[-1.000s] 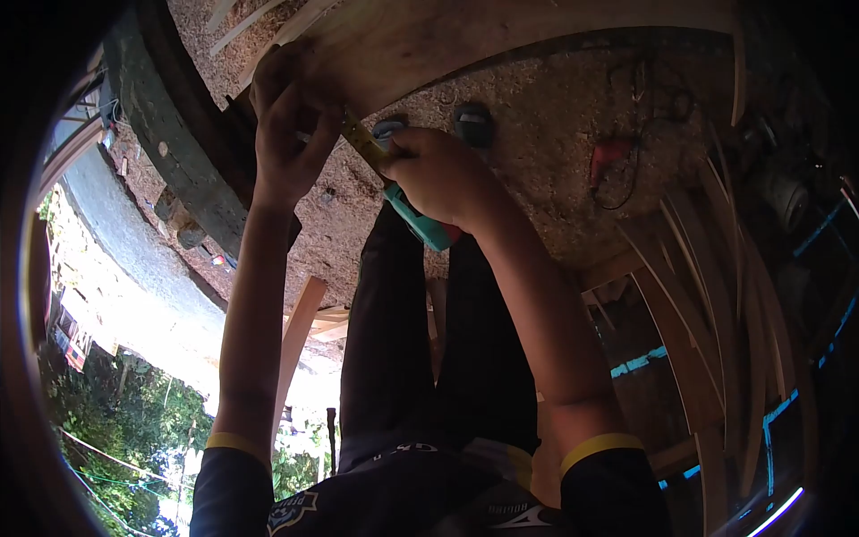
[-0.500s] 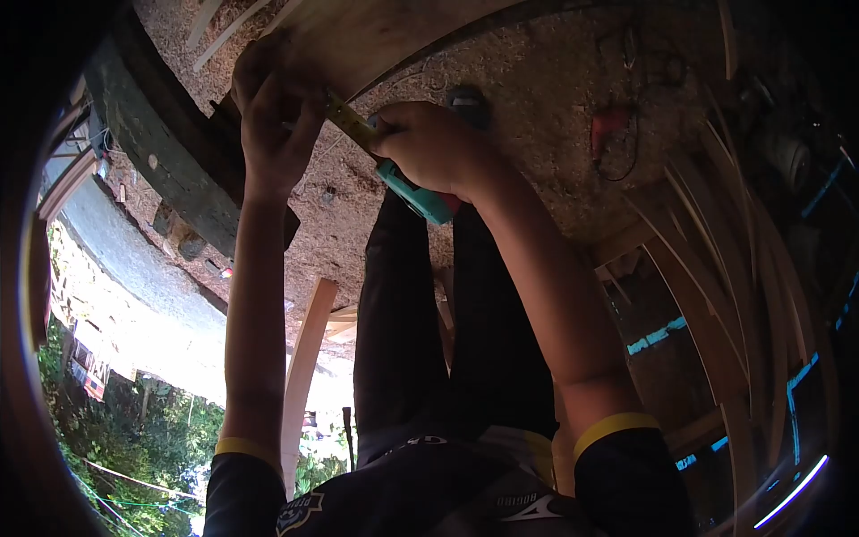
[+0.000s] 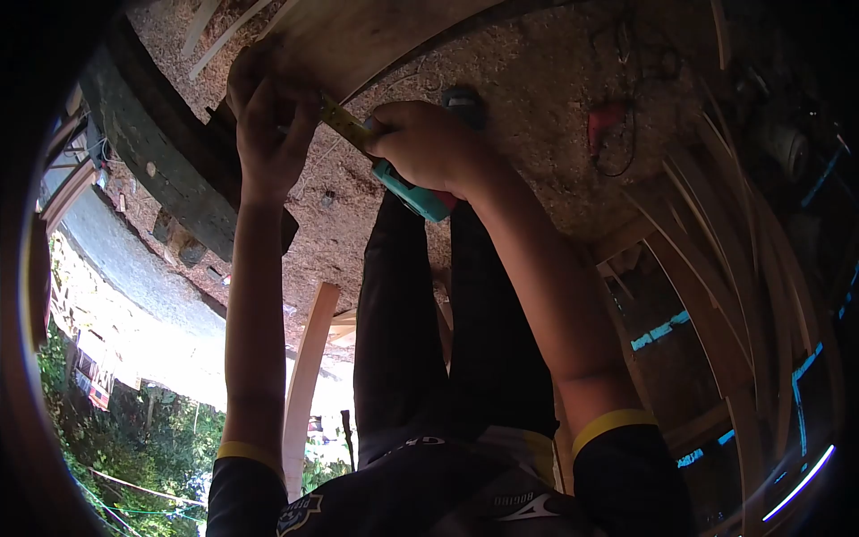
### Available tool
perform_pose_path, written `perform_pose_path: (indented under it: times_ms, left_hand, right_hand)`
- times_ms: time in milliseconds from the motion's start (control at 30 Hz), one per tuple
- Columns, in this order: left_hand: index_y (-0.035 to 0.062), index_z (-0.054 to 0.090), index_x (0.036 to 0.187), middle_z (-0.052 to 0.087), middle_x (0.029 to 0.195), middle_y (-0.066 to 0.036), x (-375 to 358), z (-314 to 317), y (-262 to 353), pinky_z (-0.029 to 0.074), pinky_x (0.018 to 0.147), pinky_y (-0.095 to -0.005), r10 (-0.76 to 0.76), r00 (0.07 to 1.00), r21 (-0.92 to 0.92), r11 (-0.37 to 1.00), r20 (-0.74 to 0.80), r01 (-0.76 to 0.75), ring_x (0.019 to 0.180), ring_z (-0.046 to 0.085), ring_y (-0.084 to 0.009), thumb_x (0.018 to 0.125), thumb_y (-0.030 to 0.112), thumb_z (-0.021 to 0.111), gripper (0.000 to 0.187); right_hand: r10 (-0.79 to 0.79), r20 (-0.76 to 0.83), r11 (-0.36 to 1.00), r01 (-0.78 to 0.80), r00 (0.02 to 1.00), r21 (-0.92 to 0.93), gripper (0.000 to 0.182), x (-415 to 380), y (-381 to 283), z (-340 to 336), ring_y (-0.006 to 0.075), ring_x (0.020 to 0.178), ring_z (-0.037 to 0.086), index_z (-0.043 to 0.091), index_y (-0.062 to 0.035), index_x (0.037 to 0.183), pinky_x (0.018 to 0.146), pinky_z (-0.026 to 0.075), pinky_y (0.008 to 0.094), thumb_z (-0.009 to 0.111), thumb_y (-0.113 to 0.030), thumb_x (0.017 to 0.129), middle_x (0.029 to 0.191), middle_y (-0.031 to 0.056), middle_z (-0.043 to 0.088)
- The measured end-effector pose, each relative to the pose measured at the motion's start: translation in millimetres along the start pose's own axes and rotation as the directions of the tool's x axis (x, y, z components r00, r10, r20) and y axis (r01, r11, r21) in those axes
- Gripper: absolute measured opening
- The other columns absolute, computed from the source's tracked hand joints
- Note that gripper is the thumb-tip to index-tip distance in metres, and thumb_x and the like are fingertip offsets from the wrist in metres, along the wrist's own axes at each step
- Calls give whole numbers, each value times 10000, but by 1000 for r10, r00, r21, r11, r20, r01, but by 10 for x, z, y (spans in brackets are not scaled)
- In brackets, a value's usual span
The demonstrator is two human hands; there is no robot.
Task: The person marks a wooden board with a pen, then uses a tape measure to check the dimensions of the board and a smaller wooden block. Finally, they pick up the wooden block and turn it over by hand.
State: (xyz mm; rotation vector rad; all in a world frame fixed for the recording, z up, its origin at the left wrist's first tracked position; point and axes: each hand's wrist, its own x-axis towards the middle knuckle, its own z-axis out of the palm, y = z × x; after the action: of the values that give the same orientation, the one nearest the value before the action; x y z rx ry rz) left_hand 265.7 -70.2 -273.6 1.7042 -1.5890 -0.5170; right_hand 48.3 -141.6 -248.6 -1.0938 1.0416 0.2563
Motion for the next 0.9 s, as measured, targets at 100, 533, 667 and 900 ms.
perform_pose_path:
  times_ms: [100, 533, 667, 900]
  left_hand:
    - [101, 721, 995, 472, 1548, -180, -4, 6, 2, 379, 1179, -444, -27, 1000, -26, 999, -3, 26, 1484, 385, -345, 926, 111, 765, 83]
    - [83, 715, 990, 408, 1565, -184, -31, 6, -43, 455, 1135, -391, -66, 997, -116, 991, 26, 68, 1497, 384, -313, 954, 93, 741, 46]
    - [83, 717, 1030, 406, 1560, -181, -37, 13, -64, 418, 1171, -410, -58, 998, -222, 973, 38, 65, 1518, 356, -314, 983, 74, 700, 51]
    - [34, 720, 1156, 350, 1630, -181, -20, -82, -99, 327, 1235, -436, -78, 986, -151, 983, 147, 100, 1536, 332, -310, 1026, 120, 635, 178]
  right_hand:
    - [2, -11, 1000, -2, 1000, -29, 223, -34, -42, -6, 223, 833, 720, 759, -63, 1084, 791, 551, 394, 655, -221, 967, 912, 119, 747]
    - [6, 17, 1000, -6, 1000, 9, 211, 36, 51, 4, 229, 852, 728, 754, -63, 1056, 805, 558, 402, 655, -230, 972, 927, 123, 752]
    - [-6, 0, 999, 6, 1000, -42, 214, 12, 16, -3, 248, 884, 742, 758, -65, 1061, 815, 563, 412, 650, -223, 967, 955, 141, 761]
    - [47, -1, 990, -46, 999, -136, 241, -45, -96, 15, 277, 928, 751, 771, -79, 1086, 836, 571, 428, 645, -231, 948, 996, 166, 759]
